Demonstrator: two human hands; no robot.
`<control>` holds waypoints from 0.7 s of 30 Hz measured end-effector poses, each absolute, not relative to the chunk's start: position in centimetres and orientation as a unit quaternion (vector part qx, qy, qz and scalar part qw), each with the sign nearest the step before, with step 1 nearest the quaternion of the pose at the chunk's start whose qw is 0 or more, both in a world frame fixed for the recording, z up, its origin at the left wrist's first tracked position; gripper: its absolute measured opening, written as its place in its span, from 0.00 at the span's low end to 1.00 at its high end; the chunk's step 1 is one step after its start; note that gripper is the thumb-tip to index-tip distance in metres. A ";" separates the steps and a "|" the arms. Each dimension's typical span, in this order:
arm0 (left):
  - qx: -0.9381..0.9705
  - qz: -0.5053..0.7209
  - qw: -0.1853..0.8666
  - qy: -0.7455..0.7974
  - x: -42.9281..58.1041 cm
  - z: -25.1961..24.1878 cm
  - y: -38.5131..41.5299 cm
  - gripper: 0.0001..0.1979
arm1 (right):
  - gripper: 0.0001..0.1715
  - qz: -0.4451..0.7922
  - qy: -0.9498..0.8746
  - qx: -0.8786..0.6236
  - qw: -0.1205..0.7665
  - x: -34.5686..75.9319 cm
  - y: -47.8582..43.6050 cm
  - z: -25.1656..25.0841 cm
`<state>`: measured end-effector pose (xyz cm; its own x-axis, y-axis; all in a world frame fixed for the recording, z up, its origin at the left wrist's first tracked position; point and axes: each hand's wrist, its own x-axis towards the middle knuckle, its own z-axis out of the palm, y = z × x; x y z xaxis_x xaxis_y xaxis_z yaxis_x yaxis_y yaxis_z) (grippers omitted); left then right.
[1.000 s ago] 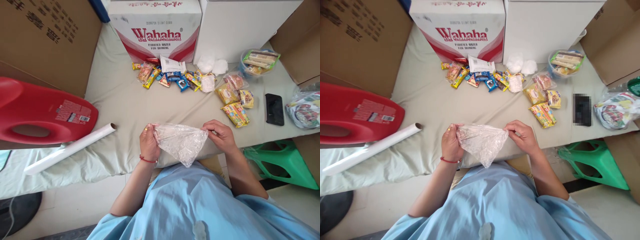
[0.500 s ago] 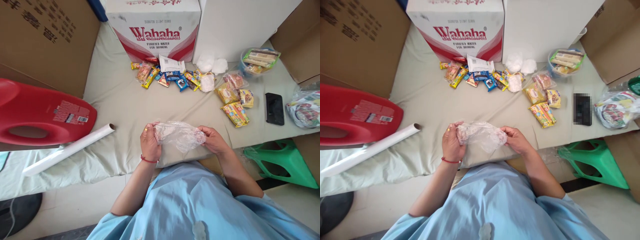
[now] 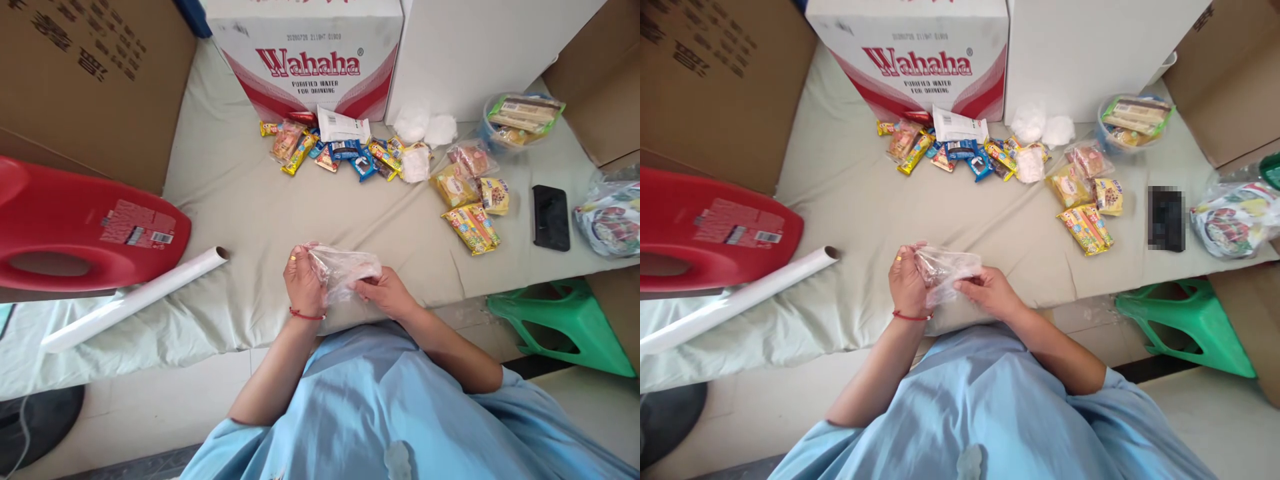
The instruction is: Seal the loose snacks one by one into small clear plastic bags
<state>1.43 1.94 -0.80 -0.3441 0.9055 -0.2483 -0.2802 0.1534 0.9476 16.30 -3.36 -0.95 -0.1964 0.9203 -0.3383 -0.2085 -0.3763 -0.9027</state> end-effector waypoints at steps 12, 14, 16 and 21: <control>0.250 0.645 0.479 0.541 0.7 -1.2 2.6 0.23 | 0.20 0.614 -0.369 -0.560 0.415 21.1 -3.3 0.0; 0.259 0.644 0.468 0.547 0.0 -1.1 2.8 0.23 | 0.21 0.596 -0.360 -0.578 0.425 22.1 -3.3 0.3; 0.276 0.631 0.461 0.559 -0.8 -1.0 2.8 0.23 | 0.22 0.570 -0.346 -0.604 0.437 23.4 -3.4 0.4; 0.318 0.571 0.472 0.592 -3.1 -0.6 2.5 0.21 | 0.20 0.505 -0.335 -0.640 0.473 26.7 -3.6 0.4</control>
<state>-3.05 2.51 -0.64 -0.3531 0.9151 -0.1948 -0.1624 0.1451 0.9760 26.70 -3.61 0.42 0.2666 0.9059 -0.3290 -0.0498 -0.3279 -0.9434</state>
